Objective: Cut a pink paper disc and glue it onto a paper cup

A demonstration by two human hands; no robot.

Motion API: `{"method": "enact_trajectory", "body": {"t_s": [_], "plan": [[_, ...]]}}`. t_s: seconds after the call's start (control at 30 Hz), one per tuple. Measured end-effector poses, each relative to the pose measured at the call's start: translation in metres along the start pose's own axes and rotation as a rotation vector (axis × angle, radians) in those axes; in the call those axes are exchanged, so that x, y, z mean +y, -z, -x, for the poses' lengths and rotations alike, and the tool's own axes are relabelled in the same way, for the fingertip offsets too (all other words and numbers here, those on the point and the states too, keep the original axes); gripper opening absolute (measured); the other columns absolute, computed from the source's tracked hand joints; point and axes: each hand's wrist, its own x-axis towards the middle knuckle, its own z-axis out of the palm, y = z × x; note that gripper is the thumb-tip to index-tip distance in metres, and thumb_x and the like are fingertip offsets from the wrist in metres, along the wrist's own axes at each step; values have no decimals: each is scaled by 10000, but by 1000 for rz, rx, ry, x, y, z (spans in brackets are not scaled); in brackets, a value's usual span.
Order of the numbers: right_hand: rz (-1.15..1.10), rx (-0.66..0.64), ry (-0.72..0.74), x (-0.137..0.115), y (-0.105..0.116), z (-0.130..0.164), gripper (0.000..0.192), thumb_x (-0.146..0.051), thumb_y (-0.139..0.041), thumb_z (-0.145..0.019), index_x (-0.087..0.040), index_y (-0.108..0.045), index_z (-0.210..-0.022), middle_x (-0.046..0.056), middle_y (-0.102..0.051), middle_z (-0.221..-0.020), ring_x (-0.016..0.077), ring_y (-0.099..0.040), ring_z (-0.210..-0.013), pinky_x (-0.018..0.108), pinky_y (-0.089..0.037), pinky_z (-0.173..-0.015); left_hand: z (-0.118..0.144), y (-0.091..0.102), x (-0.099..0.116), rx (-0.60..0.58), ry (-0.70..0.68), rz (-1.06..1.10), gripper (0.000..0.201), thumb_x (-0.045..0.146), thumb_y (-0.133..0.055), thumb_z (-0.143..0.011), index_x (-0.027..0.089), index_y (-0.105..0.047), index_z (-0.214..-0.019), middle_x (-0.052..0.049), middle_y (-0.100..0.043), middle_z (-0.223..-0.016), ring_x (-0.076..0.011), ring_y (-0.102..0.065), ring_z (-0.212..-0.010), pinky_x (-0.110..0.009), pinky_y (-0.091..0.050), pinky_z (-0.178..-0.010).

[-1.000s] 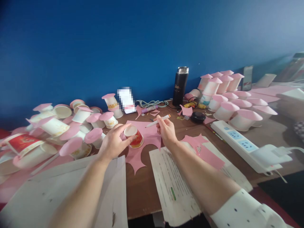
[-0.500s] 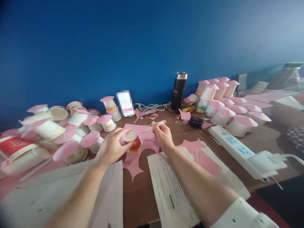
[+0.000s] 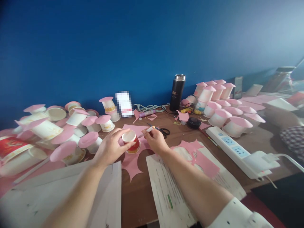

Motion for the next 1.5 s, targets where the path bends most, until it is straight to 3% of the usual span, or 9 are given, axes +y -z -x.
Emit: {"method": "enact_trajectory", "body": {"t_s": [0.3,0.7,1.07,1.3,1.5], "plan": [[160,-13,147,2,2,1,360,-415,-486,-888,-186,-647,-662,-5,-594,-585,130,-541,-566,244,-401,-589,1,-1,-1,10,0,-16,445,445,-665,-790,210,-599,-1162,-59,-644,-1052,-237,-624,-985,-385,-497,-863],[327,-30,181,-5,8,4,340,-356,-505,-876,-187,-564,-588,-4,-580,-560,131,-527,-555,243,-349,-558,0,1,-1,-3,0,-11,435,433,-669,-788,215,-600,-1158,-71,-646,-1062,-253,-626,-997,-395,-501,-859],[351,-92,292,-16,9,16,130,-215,-521,-809,-200,-612,-717,18,-668,-730,147,-587,-645,248,-420,-640,-1,5,3,-21,6,-1,428,450,-671,-788,223,-611,-1146,-77,-658,-1060,-260,-635,-997,-384,-506,-849],[254,7,284,-14,7,13,170,-256,-523,-855,-203,-667,-782,29,-707,-802,165,-633,-750,257,-442,-703,0,5,4,-32,24,4,426,441,-656,-800,210,-609,-1155,-77,-649,-1078,-258,-628,-1013,-389,-502,-870],[206,-122,256,-7,0,10,163,-240,-538,-847,-200,-696,-846,38,-723,-923,170,-658,-842,254,-466,-758,0,3,4,-19,10,0,406,402,-658,-803,208,-602,-1156,-68,-650,-1074,-247,-626,-1007,-379,-499,-870]]}}
